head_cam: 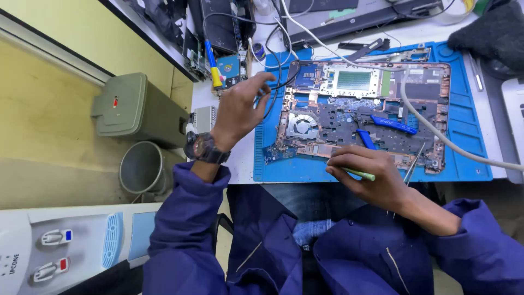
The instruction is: The person works at a repair bench on a disassembled laptop, using blue-handled pliers to grip and trim small components and screws over the exposed chassis. They hold the laptop frame steady with one hand while cutting and manipulating small parts, occasionally repositioning the chassis on the mat.
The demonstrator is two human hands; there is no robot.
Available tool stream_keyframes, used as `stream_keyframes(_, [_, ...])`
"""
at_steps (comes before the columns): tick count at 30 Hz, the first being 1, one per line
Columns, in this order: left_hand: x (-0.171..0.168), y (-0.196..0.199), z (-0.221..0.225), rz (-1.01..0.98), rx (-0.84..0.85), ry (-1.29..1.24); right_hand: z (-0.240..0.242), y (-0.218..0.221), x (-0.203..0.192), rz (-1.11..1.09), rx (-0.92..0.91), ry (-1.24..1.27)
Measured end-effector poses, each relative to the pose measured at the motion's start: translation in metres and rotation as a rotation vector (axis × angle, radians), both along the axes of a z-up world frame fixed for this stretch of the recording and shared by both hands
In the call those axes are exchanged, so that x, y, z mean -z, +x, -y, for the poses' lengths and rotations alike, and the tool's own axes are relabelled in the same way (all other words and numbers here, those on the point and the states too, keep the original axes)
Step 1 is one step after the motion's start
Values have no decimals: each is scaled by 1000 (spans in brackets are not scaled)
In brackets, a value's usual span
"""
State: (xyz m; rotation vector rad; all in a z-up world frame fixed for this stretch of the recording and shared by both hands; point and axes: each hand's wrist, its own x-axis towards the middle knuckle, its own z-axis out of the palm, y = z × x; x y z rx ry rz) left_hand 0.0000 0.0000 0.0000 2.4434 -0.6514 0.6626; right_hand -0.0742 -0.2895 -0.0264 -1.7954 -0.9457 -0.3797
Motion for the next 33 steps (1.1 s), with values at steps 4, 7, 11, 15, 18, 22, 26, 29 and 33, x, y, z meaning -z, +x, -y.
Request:
stream_keyframes(4, [38, 56, -7, 15, -95, 238, 4, 5, 11, 3, -2, -24])
stream_keyframes(7, [51, 77, -4, 50, -158, 360, 5, 4, 8, 5, 0, -16])
stream_keyframes(11, [61, 90, -5, 30, -189, 444, 10, 5, 9, 0, 1, -24])
stream_keyframes(15, [73, 96, -12, 80, -197, 449, 14, 9, 11, -15, -6, -42])
stream_keyframes(18, [60, 82, -10, 84, -202, 425, 12, 7, 3, -7, 9, -32])
stream_keyframes(22, [45, 21, 10, 119, -204, 400, 16, 8, 2, -6, 23, -54])
stream_keyframes(26, [31, -77, 43, 69, -102, 193, 32, 12, 6, -17, 78, -56])
stream_keyframes(29, [45, -105, 41, 56, -77, 164, 37, 13, -2, 28, 112, -66])
stream_keyframes(33, [78, -100, 23, 7, -143, 176, 33, 17, -6, 72, 190, -100])
